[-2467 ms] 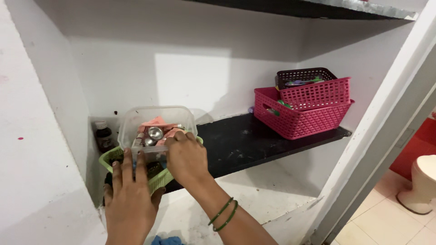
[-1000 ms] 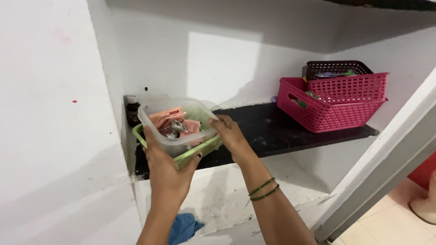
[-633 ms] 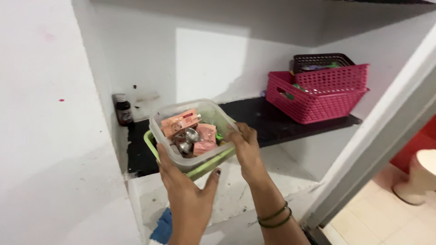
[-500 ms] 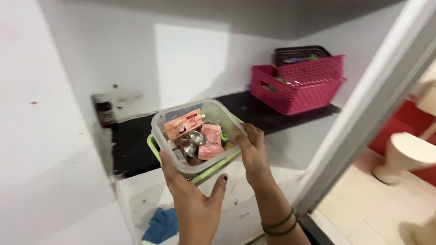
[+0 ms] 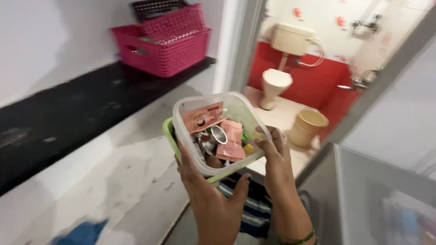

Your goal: The person removes baskets and containers from a wall shelf, placing them on a nearby table. They then wipe the shelf surfaces with a blue cloth. The person handles books, plastic containers, and baskets during the process.

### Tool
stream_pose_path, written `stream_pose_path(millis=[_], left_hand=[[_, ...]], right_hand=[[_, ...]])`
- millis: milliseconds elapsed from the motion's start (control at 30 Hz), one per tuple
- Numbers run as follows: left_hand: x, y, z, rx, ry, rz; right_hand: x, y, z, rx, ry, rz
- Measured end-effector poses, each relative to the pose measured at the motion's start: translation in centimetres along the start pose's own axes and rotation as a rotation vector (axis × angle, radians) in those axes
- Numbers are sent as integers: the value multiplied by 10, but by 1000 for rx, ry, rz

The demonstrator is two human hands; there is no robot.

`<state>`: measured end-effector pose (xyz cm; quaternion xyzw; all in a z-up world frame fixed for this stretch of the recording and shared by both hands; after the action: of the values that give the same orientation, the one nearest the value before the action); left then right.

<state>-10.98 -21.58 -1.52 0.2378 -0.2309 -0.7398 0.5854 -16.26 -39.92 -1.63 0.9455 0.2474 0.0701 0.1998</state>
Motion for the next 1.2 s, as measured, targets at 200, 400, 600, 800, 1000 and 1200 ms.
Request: stream_pose_path(millis=[200,400,600,800,1000,1200], left_hand=[[75,-53,38,-125,-189,-229],[137,-135,91,-144,-301,-393],[197,-231,151,-133,-432,-557],[244,-307,189,-120,-501,-655],[293,-356,224,-87,-579,-770],[349,-383,236,46,-612,-865]], right_hand=[[-128,-34,-20,-33,-244,270],[-256,-84,-36,-7,-267,451],[-384,-149,-60,-32,-375,586],[-478,-206,-62,71,-353,740],[-558,-249,-57,100,-484,869],[-622,-263,-33,160,-499,1001]])
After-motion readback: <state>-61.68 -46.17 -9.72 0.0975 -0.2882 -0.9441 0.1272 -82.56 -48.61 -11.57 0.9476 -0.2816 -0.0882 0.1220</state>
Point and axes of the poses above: each hand's wrist, its own y-axis towards the middle knuckle, its own x-axis out of the palm, z = x × y, the point moved 5 cm from there along y, towards the middle knuckle, and after that the axes turned 3 degrees about -x, right-handed, at the moved point
